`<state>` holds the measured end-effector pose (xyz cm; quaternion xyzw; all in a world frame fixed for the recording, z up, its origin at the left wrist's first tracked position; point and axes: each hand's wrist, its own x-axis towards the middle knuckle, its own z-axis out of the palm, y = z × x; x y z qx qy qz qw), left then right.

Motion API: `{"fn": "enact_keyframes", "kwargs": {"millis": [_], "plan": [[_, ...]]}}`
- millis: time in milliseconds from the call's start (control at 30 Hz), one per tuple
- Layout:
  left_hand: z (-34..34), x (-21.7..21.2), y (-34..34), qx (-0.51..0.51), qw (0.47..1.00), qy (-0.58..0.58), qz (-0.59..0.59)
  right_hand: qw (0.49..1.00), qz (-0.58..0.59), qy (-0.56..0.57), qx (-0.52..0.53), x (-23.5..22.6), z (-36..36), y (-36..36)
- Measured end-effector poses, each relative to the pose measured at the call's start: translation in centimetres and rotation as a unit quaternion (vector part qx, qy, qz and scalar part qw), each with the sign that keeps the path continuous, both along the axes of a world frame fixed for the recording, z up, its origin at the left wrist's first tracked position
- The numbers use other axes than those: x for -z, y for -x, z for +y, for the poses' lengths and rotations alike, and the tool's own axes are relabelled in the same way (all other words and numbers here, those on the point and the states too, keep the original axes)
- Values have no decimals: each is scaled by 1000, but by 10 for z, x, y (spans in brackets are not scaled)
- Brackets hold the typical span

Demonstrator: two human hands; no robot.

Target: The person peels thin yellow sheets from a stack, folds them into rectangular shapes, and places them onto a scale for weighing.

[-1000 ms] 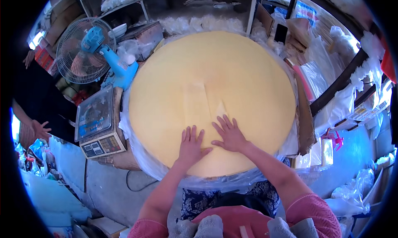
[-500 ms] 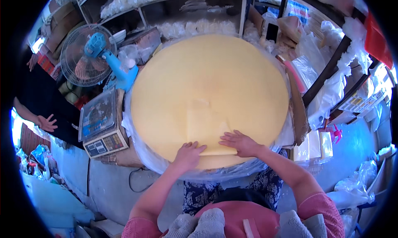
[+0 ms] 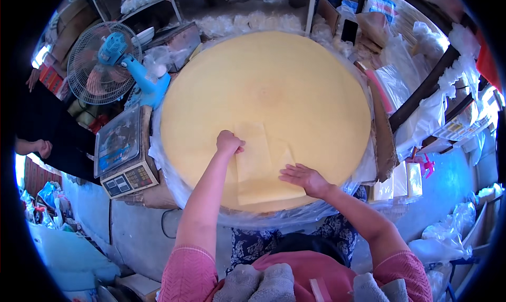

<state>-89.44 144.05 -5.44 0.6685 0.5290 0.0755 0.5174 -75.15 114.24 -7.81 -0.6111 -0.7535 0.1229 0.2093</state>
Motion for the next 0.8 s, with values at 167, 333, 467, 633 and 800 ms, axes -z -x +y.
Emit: {"fn": "enact_keyframes", "kwargs": {"millis": [167, 333, 467, 633, 800], "plan": [[-13, 40, 26, 33, 989, -44, -136, 1000, 23, 14, 11, -6, 2, -4], [-35, 32, 67, 276, 796, -535, -67, 998, 51, 35, -2, -13, 6, -10], [-39, 24, 84, 332, 768, -545, 45, 996, 79, 44, -10, -22, 15, -13], [-43, 14, 91, 361, 759, -541, 35, 925, 205, 240, 212, -47, 44, -16], [-29, 37, 93, 379, 763, -519, 74, 917, 214, 181, 283, -15, 73, -33]]}}
